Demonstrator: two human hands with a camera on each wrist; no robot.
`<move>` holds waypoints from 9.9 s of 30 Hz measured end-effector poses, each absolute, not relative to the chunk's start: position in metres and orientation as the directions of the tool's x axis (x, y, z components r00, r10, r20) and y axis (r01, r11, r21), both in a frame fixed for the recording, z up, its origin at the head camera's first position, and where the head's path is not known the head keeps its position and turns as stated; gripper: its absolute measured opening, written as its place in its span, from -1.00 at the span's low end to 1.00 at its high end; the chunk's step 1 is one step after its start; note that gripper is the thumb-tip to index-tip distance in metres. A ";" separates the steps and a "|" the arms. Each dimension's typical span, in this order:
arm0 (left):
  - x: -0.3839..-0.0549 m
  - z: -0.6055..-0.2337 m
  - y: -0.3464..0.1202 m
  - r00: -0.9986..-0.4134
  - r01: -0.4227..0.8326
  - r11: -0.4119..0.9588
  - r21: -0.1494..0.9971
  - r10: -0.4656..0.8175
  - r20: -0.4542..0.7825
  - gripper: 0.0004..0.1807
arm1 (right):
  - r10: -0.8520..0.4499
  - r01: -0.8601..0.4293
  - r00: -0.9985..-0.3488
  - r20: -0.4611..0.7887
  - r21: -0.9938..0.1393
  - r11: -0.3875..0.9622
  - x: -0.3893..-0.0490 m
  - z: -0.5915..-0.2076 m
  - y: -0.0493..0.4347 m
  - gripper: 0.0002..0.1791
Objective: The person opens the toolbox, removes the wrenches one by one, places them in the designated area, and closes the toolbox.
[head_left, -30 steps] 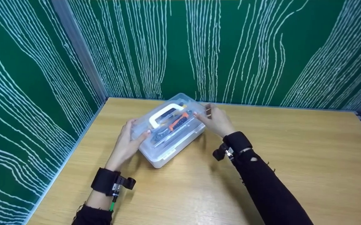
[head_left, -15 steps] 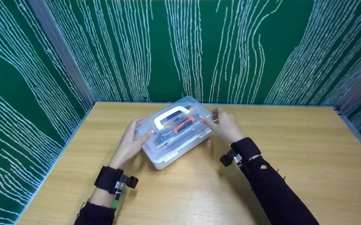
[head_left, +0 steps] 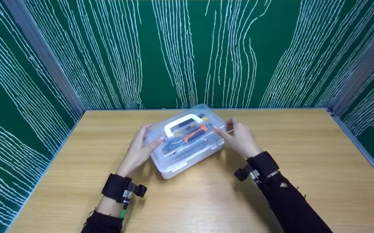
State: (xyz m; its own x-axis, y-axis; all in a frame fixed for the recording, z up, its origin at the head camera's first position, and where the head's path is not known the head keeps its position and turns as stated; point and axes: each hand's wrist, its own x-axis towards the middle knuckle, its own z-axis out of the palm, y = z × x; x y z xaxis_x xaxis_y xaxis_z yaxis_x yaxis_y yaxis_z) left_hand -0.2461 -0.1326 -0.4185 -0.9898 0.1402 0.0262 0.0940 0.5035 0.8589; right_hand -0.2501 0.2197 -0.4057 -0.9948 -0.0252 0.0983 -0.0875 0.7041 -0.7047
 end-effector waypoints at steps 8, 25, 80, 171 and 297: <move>-0.248 -0.419 -0.114 -0.987 0.113 0.493 0.863 0.155 0.041 -0.13 | 0.014 -0.099 -0.987 0.159 -0.676 0.730 -0.232 -0.409 0.236 -0.31; -0.258 -0.423 -0.083 -0.968 0.143 0.432 0.891 0.250 0.034 -0.18 | 0.064 -0.116 -0.957 0.284 -0.574 0.811 -0.196 -0.410 0.276 -0.38; -0.210 -0.417 -0.047 -0.954 0.153 0.392 0.907 0.299 0.032 0.07 | -0.016 0.079 -0.994 -0.104 -0.839 0.538 -0.206 -0.413 0.346 -0.09; -0.248 -0.443 -0.044 -0.893 0.233 0.311 0.921 0.443 0.076 -0.61 | -0.218 0.063 -0.950 -0.221 -0.824 0.563 -0.085 -0.431 0.319 -0.67; -0.166 -0.385 -0.022 -0.732 0.677 0.558 0.479 0.578 0.361 -0.44 | -0.239 0.094 -0.956 -0.169 -0.951 0.296 -0.180 -0.455 0.310 -0.34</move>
State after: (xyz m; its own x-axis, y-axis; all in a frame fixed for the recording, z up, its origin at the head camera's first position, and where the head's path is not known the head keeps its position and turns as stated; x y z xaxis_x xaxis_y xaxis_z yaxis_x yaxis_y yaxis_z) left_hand -0.1664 -0.0222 -0.3846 -0.7320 0.5780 0.3606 0.6770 0.5583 0.4795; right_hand -0.1801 0.3099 -0.4553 -0.9562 -0.2389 -0.1689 0.0939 0.2961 -0.9505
